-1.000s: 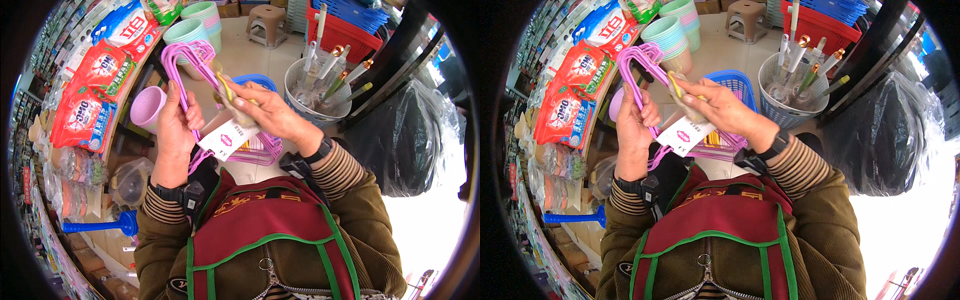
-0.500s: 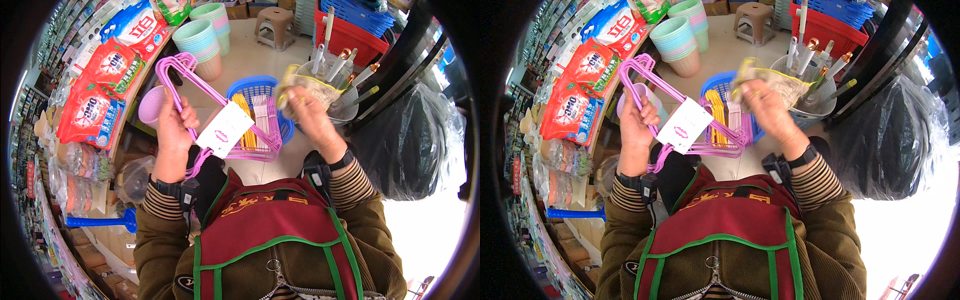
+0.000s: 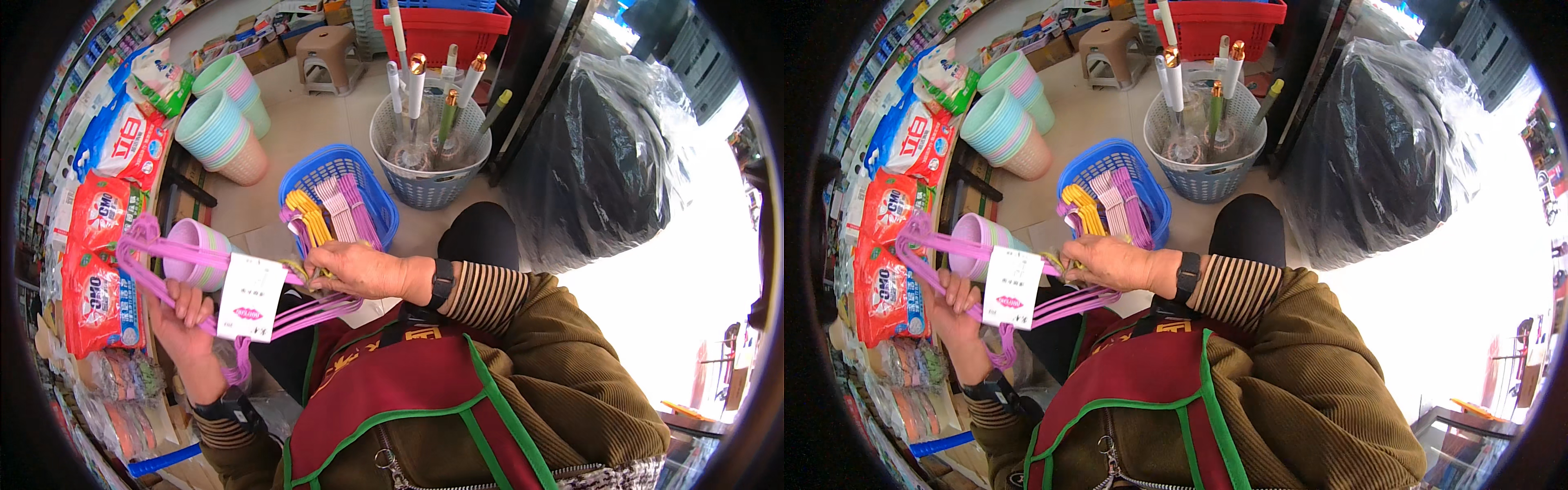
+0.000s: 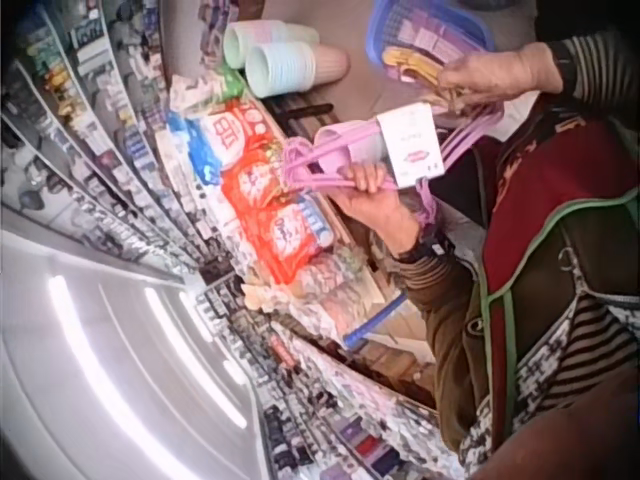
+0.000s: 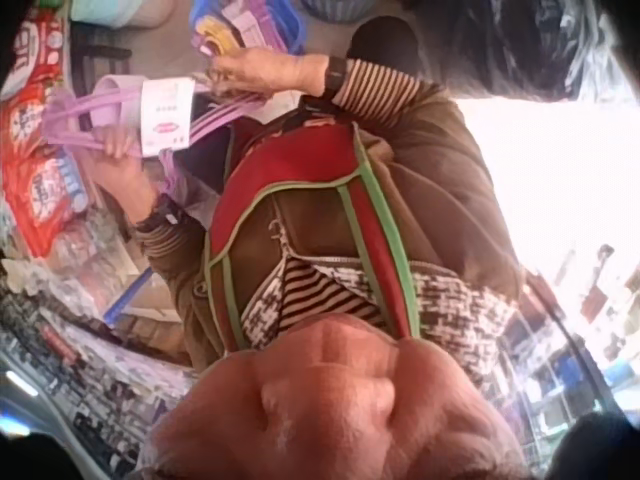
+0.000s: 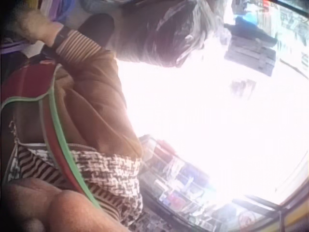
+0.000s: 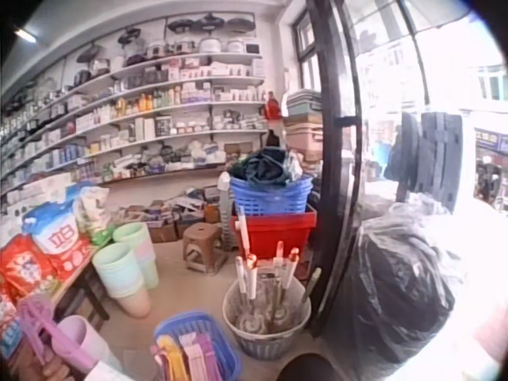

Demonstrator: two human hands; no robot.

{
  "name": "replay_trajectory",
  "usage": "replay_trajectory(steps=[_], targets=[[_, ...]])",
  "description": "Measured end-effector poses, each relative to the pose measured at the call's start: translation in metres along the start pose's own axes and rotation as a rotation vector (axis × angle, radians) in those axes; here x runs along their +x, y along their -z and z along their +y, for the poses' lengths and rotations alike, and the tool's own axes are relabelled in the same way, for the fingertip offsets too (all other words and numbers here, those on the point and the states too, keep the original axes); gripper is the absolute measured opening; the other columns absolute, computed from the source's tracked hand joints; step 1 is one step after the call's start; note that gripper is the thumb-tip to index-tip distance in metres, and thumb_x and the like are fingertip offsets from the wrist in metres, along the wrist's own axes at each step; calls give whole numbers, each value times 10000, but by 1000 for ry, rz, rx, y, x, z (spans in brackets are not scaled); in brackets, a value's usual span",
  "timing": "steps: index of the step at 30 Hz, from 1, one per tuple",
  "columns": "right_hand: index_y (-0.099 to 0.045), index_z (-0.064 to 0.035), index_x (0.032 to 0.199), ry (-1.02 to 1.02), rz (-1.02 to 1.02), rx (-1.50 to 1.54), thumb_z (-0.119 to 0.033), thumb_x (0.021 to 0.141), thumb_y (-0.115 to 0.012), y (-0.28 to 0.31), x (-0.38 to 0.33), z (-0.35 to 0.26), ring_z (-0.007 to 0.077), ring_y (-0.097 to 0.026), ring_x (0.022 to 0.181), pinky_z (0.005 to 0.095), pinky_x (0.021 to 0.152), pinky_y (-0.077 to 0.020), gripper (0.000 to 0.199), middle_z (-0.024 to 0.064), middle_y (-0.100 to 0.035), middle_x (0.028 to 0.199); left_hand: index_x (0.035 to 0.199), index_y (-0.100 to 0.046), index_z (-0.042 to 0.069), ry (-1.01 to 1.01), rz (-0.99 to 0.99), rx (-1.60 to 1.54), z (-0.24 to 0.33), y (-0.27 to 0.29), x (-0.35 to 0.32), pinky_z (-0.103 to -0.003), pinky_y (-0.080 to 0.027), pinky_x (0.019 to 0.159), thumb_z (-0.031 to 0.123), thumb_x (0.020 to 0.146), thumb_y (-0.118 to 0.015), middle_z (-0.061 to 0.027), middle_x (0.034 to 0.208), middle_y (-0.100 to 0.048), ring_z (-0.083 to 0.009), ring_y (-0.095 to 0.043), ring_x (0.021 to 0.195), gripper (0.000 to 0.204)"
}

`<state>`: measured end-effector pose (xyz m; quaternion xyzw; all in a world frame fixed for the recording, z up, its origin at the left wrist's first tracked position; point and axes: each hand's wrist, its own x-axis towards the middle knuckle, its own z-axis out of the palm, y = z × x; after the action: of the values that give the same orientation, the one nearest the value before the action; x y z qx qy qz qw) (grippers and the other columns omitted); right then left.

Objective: The person removes plastic hangers from their packaging using a small yellow tool, then wipes each hanger with a cloth and places them into a blue basket. The process is repeated for multiple hangers of different colors.

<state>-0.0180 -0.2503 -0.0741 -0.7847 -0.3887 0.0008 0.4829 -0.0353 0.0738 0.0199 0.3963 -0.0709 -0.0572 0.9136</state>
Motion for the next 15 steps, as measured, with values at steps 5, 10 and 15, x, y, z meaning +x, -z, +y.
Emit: replay_trajectory(steps=[5,10,15], targets=[[-561,-53,1073,-308,305,83,-185,951,-638,3,-9,22,352,-672,870,389,750,-532,196,177,-657,905,840,-493,69,-91,-23,-21,23,6,-28,-240,-283,432,502,997,-537,17,565,-375,-79,-343,435,462],[-637,-90,1080,-414,364,103,-217,919,-643,14,-29,60,319,-699,750,400,685,-545,205,154,-687,784,788,-475,93,-215,-78,-3,54,14,-47,-204,-250,378,496,966,-598,28,530,-377,-66,-324,393,458],[-700,-110,1097,-431,-364,391,-251,879,-699,-5,-60,71,241,-696,827,362,757,-538,259,104,-725,879,703,-423,154,-254,38,23,52,12,-40,-165,-253,360,540,952,-601,54,487,-335,-45,-315,369,492]])
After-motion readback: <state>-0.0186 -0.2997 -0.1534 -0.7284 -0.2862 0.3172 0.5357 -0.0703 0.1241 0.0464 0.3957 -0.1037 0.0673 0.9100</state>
